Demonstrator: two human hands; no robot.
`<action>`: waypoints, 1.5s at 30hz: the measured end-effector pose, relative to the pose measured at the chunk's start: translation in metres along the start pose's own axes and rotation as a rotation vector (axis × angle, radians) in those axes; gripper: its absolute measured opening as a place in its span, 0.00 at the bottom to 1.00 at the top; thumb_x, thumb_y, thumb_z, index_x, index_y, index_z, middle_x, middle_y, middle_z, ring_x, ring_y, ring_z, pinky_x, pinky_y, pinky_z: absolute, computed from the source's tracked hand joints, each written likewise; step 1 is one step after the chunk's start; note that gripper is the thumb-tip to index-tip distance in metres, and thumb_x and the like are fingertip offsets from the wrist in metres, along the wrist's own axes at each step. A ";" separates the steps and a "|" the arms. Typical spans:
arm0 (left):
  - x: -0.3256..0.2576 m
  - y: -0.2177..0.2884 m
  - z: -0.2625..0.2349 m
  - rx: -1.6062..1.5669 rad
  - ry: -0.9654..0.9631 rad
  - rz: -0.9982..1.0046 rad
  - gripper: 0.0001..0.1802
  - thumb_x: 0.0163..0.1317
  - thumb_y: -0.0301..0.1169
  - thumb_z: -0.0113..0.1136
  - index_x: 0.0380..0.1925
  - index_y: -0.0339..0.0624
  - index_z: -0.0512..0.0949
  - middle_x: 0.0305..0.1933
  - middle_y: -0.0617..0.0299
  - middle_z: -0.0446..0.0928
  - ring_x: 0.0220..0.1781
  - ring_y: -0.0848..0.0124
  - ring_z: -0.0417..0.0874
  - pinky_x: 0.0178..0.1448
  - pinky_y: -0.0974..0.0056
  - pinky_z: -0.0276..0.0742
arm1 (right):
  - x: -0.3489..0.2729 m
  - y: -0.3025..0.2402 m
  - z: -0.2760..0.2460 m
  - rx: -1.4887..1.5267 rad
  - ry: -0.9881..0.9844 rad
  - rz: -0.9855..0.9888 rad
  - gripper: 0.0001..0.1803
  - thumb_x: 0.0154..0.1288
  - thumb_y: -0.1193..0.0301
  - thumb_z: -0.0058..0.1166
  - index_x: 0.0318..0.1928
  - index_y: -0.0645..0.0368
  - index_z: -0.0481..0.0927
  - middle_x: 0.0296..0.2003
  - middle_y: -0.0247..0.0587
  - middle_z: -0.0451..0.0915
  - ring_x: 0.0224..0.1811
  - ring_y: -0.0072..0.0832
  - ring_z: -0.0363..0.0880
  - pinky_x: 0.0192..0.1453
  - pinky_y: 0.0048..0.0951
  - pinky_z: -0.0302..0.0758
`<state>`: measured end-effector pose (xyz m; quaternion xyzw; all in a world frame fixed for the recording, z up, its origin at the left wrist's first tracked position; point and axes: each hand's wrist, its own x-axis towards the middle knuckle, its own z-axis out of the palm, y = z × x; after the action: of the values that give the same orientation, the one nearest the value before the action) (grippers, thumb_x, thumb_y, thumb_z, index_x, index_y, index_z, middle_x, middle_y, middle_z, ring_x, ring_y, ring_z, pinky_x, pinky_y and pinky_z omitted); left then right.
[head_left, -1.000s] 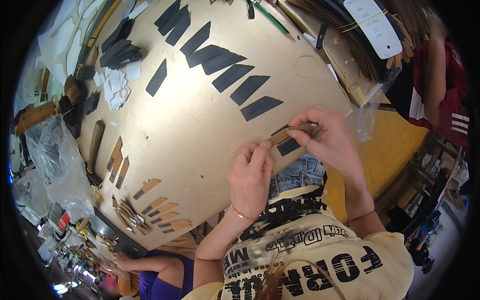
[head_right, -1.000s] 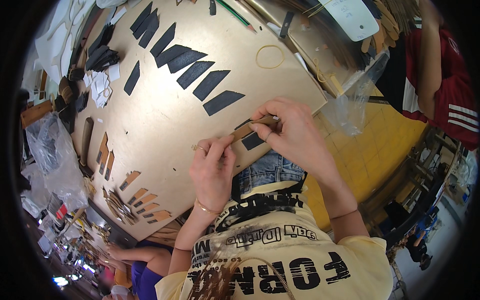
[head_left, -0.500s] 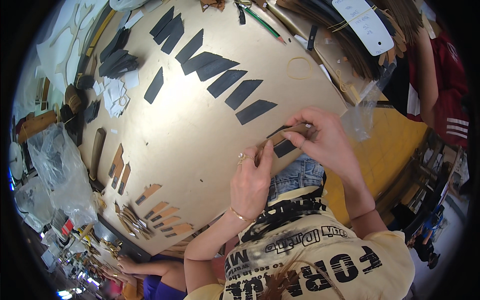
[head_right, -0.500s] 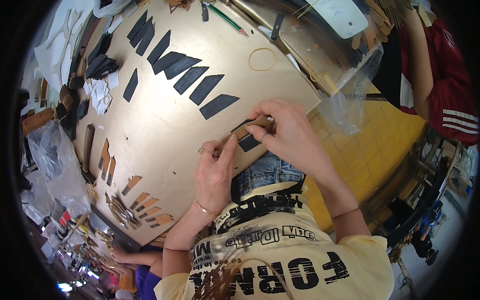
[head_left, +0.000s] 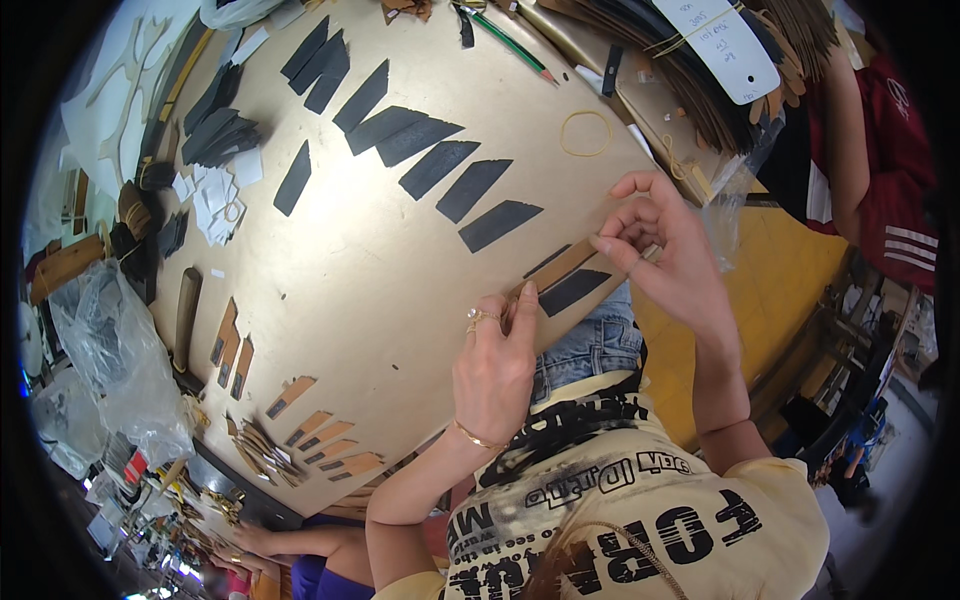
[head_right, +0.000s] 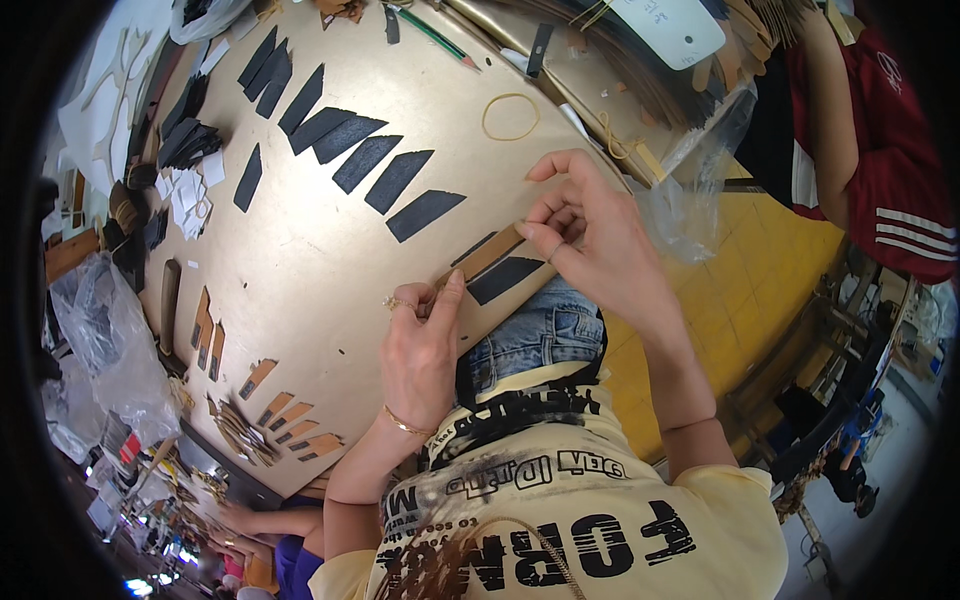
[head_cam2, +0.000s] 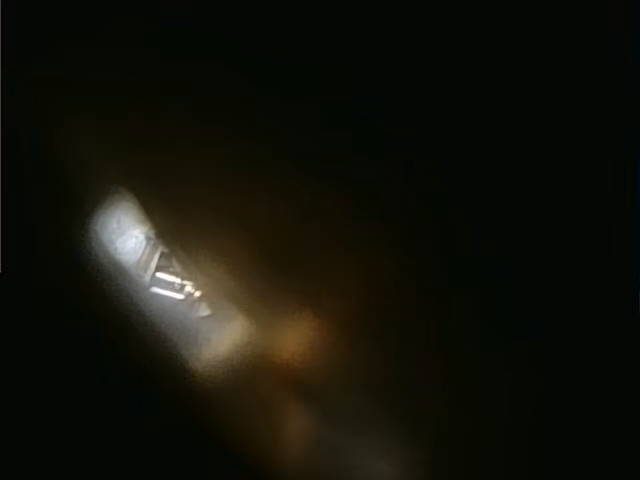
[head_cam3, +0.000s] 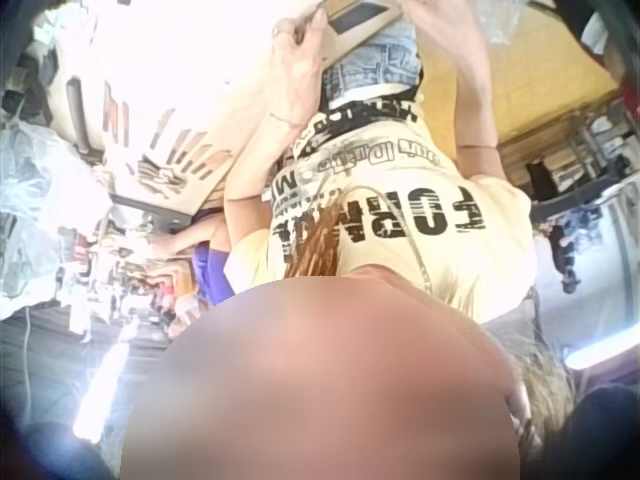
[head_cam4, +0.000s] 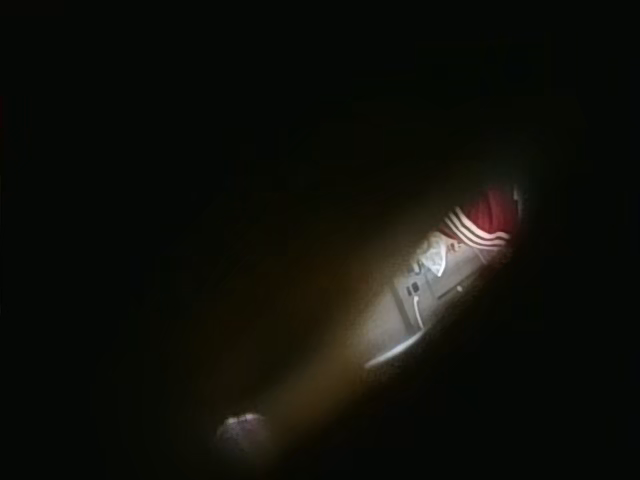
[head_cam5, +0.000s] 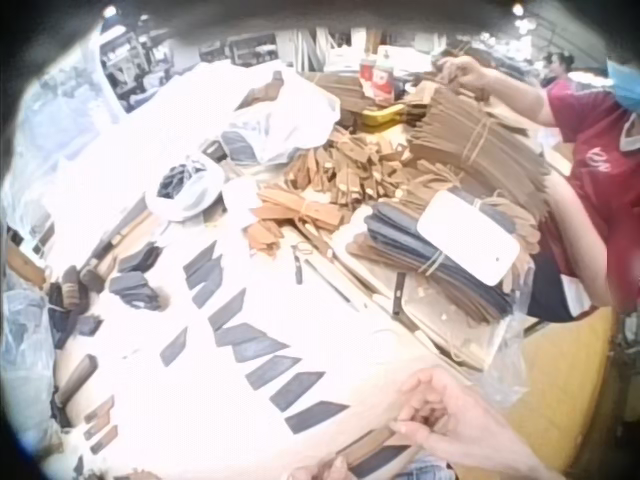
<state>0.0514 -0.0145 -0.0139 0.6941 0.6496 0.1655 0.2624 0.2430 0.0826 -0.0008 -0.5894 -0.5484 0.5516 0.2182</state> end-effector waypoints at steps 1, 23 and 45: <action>0.000 0.000 0.000 0.002 0.001 0.004 0.25 0.57 0.17 0.64 0.56 0.43 0.81 0.40 0.55 0.72 0.35 0.62 0.79 0.36 0.60 0.79 | 0.001 0.000 0.000 0.003 0.003 0.005 0.21 0.63 0.81 0.61 0.53 0.59 0.67 0.31 0.30 0.79 0.31 0.12 0.74 0.36 0.16 0.70; 0.000 0.002 0.000 0.018 0.005 -0.001 0.24 0.58 0.17 0.62 0.56 0.44 0.81 0.42 0.53 0.73 0.36 0.59 0.80 0.36 0.59 0.81 | -0.005 0.009 0.006 -0.177 0.066 -0.141 0.12 0.61 0.82 0.60 0.43 0.57 0.76 0.33 0.33 0.80 0.31 0.18 0.77 0.35 0.18 0.72; -0.040 -0.048 -0.038 -0.351 0.300 -0.395 0.13 0.63 0.22 0.63 0.49 0.40 0.83 0.35 0.54 0.81 0.31 0.66 0.81 0.37 0.64 0.78 | -0.035 -0.010 0.088 -0.760 -0.054 -0.823 0.23 0.55 0.74 0.56 0.54 0.64 0.80 0.52 0.44 0.78 0.57 0.40 0.74 0.59 0.40 0.72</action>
<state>-0.0130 -0.0471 -0.0064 0.4661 0.7649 0.3219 0.3066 0.1683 0.0242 -0.0037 -0.3495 -0.8988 0.1995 0.1736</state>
